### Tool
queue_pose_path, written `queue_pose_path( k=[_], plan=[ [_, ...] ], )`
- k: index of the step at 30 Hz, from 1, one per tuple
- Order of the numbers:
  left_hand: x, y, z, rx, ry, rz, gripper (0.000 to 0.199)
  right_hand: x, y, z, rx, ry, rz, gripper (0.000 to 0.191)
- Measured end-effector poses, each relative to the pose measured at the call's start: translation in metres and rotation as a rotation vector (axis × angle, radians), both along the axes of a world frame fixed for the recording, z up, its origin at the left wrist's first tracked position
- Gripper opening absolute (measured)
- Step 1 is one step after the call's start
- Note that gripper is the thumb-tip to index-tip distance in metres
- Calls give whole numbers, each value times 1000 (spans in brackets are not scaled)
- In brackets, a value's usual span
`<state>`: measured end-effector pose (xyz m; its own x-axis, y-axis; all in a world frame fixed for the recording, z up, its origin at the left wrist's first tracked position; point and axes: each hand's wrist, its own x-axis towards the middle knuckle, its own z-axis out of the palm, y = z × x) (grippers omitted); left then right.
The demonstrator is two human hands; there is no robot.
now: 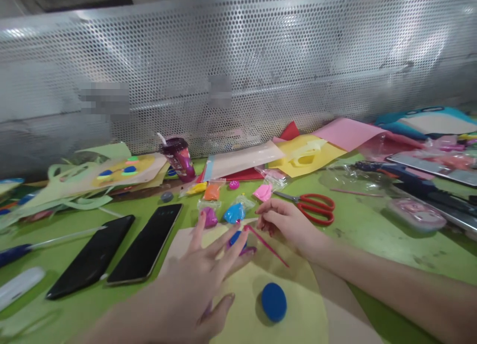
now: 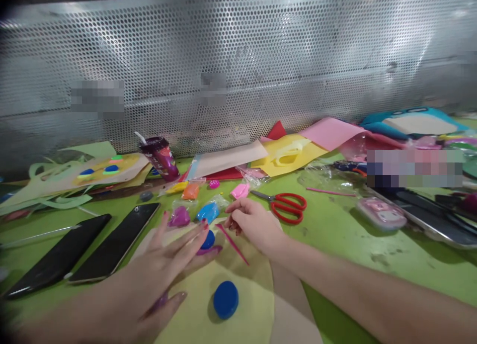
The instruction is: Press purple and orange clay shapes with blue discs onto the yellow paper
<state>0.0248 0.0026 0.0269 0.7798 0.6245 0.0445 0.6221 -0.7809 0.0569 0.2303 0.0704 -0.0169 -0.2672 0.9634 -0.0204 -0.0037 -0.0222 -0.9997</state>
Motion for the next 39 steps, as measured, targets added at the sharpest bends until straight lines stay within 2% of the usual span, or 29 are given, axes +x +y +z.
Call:
queue_pose_path(
  k=[5,9,13,19,21,25,29,35,39],
  plan=[
    [1,-1,4,-3,84,-13,62,0,-1,2,3,-9,9,7],
    [-3,2,4,-13,86,-75,67,0,-1,2,-1,-13,18,6],
    [-10,4,0,2,63,-50,74,1,0,1,-6,-21,16,7],
    [-19,8,4,-24,82,-13,68,2,0,1,3,-39,19,6],
    [-21,11,6,-35,114,-36,66,3,0,0,-4,-54,11,6],
    [-26,15,7,47,124,-97,67,3,-1,1,-12,-73,1,7],
    [-28,15,6,75,113,-118,67,2,0,1,-11,-73,8,6],
    [-24,13,4,21,143,-110,67,1,1,0,-10,-77,16,6],
    [-24,15,-2,72,92,-111,66,1,1,0,-4,-81,26,6]
  ],
)
